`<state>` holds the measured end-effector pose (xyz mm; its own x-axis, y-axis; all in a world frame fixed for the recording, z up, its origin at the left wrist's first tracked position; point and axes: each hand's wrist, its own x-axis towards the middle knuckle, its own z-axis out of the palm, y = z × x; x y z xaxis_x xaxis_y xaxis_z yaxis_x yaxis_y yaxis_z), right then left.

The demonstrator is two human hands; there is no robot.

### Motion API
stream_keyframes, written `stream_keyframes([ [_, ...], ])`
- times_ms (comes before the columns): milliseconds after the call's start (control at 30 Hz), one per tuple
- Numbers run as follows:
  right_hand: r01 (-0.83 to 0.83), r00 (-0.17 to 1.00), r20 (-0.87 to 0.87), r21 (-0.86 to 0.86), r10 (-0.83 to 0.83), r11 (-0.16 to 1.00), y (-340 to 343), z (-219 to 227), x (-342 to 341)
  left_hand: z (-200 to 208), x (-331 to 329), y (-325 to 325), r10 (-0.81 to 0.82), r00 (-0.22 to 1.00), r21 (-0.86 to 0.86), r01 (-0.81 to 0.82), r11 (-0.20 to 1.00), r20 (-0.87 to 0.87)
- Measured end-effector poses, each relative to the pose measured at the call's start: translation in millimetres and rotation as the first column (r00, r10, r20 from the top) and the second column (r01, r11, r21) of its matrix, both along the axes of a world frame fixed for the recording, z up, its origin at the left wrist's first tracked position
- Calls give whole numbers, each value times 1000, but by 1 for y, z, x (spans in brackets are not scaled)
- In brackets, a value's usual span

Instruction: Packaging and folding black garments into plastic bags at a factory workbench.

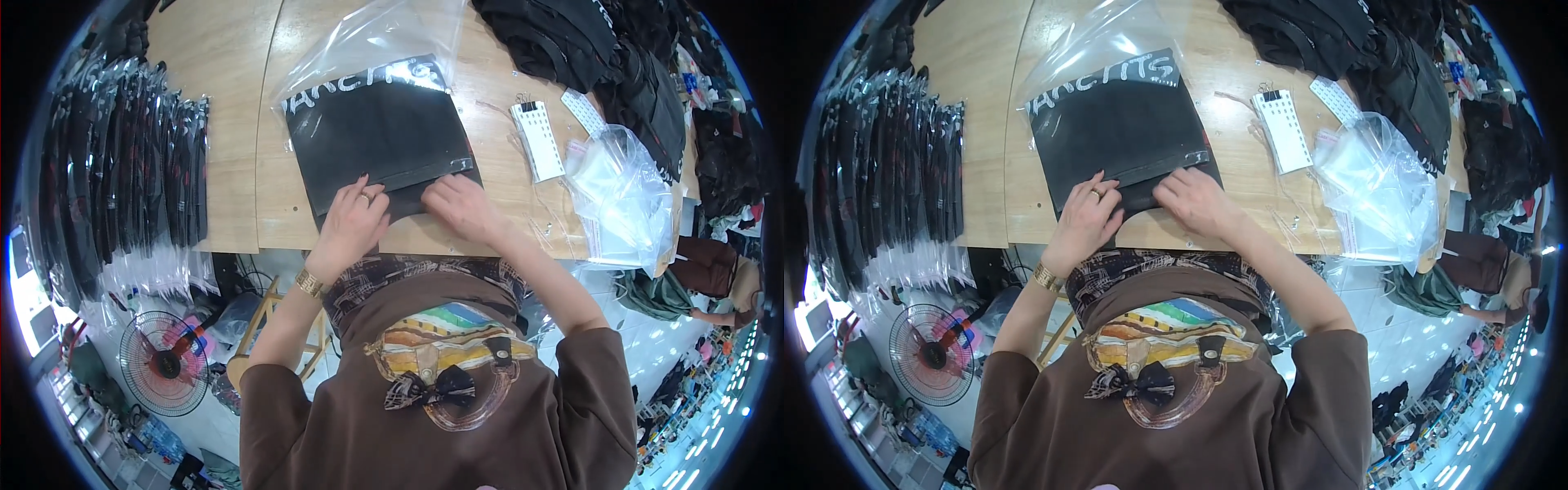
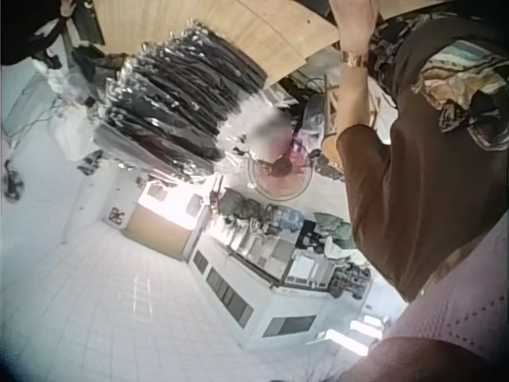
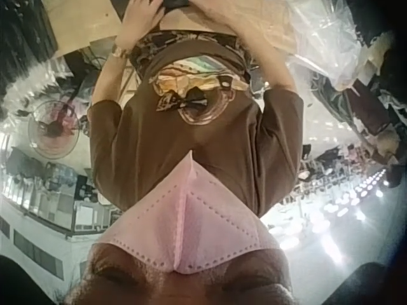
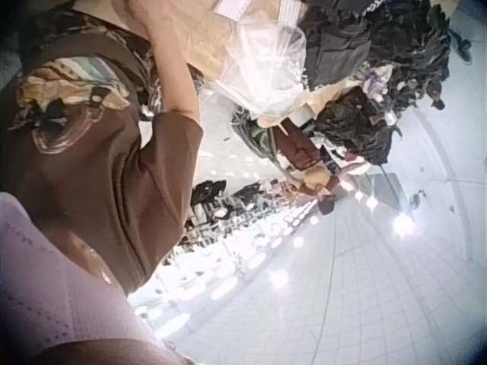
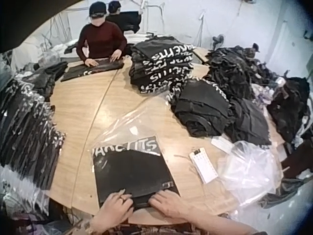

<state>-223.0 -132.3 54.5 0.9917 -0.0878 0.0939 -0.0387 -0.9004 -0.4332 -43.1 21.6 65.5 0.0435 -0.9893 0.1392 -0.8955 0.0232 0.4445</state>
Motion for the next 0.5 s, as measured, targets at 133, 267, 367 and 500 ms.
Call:
stream_keyframes([
  [133, 332, 933, -243, 293, -266, 897, -22, 14, 29, 15, 21, -31, 140, 970, 181, -104, 978, -198],
  [267, 197, 972, -172, 208, -163, 958, -36, 18, 58, 3, 52, -49, 239, 939, 283, -167, 944, -245],
  [367, 229, 944, -269, 126, -189, 965, -46, 17, 75, 3, 61, -60, 208, 927, 326, -101, 940, -312],
  [500, 324, 864, -480, 299, -152, 898, -66, 16, 86, 24, 57, -67, 176, 933, 461, -13, 887, -313],
])
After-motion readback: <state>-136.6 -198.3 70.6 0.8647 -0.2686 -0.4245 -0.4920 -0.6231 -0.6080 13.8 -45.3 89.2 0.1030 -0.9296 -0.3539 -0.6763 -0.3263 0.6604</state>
